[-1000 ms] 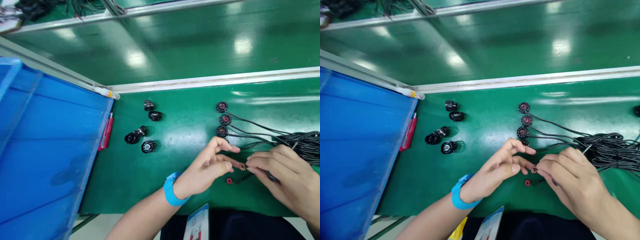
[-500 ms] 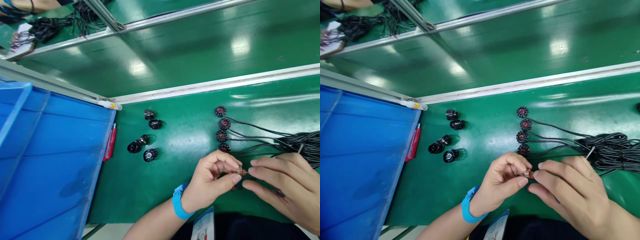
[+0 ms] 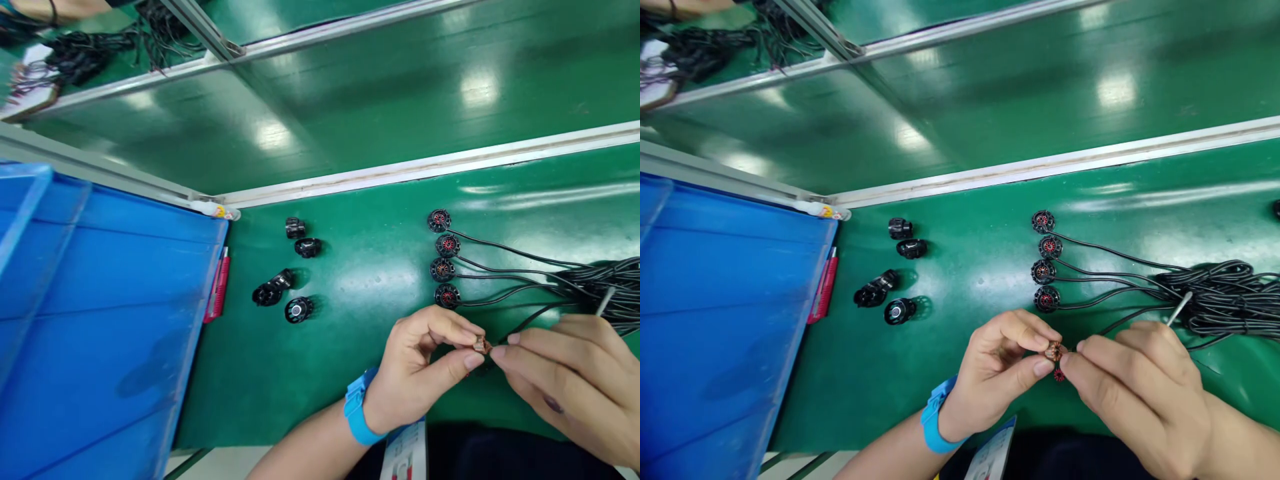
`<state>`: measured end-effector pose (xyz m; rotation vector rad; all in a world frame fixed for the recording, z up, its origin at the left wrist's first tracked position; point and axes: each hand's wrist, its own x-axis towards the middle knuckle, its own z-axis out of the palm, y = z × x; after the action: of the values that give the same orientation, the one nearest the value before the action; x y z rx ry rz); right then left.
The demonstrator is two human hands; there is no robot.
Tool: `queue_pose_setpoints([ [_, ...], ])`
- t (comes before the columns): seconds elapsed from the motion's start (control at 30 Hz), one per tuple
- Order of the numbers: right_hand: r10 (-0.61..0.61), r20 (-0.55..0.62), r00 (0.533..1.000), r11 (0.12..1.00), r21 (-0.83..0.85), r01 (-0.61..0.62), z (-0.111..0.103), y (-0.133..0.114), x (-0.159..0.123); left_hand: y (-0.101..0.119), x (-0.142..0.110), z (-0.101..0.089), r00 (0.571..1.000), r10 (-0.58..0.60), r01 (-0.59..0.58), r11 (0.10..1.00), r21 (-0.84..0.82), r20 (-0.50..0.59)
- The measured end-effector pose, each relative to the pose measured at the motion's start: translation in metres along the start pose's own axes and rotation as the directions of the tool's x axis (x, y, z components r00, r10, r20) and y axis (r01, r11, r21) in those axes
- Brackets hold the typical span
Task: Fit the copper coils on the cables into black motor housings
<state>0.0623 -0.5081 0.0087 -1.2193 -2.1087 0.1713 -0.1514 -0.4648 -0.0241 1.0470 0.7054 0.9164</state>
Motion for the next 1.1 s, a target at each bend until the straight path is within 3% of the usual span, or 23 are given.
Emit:
queue_pose_setpoints([
  [0.13,0.068,0.019,0.997,0.994,0.088,-0.070,0.005,0.005,0.012,-0.001,-0.001,0.000,1.000,-0.014,0.015,0.989,-0.145,0.008],
  [0.33,0.133,-0.001,0.991,0.986,0.099,-0.133,0.009,0.007,0.012,-0.001,-0.001,0.001,1.000,0.009,-0.010,0.992,-0.126,-0.012],
  [0.63,0.172,0.080,0.982,0.968,0.173,-0.184,-0.001,0.020,0.009,-0.002,-0.001,0.001,0.999,-0.050,0.047,0.982,-0.185,-0.008],
  [0.83,0.173,0.053,0.984,0.964,0.195,-0.180,0.005,0.014,0.010,0.001,0.000,0.003,0.999,0.045,-0.046,0.999,-0.025,-0.031],
  [1.0,0.119,-0.047,0.992,0.992,0.046,-0.117,0.008,0.008,0.006,0.002,-0.001,0.005,0.999,0.042,-0.042,0.997,-0.069,0.000],
  [1.1,0.071,-0.054,0.996,0.996,0.064,-0.067,0.008,0.008,0.009,0.002,-0.002,0.005,1.000,0.026,-0.025,0.994,-0.102,0.013],
])
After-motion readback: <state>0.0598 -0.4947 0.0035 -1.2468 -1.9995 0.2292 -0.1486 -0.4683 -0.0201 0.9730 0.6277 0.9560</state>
